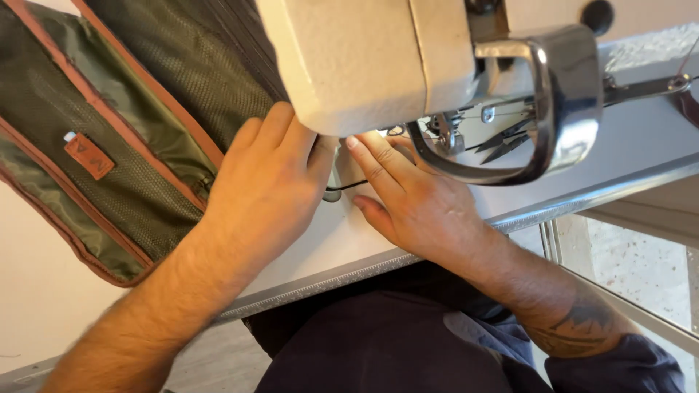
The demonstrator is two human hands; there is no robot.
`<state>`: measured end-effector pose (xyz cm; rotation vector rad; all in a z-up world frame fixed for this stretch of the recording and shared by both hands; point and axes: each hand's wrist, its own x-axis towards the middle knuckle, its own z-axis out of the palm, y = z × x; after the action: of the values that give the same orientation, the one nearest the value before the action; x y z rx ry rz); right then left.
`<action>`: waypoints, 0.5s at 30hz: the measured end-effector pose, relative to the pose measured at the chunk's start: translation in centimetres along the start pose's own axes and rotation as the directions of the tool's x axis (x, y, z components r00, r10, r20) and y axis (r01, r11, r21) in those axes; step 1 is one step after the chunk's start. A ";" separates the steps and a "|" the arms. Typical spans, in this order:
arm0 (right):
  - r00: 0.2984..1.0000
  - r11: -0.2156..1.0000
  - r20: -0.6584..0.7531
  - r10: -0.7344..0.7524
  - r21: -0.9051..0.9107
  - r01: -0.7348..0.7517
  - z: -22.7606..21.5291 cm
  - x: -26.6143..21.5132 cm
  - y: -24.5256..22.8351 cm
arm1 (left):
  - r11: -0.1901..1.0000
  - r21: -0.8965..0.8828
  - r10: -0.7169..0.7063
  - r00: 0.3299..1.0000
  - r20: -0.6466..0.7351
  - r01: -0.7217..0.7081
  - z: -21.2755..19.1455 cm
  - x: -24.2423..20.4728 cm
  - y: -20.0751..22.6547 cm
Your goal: Sewing components of a multi-pocket bag using an industrial sewing machine
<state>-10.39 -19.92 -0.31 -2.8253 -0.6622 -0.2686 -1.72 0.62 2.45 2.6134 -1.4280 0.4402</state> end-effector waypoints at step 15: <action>0.998 0.998 -0.034 -0.046 0.049 0.048 -1.2 0.1 -0.6 | 0.964 0.245 0.132 0.985 -0.110 -0.102 -0.5 -1.0 1.1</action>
<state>-10.75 -19.70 0.96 -2.7541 -0.7191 -0.3022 -3.27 0.93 2.62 2.6298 -1.5825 0.8253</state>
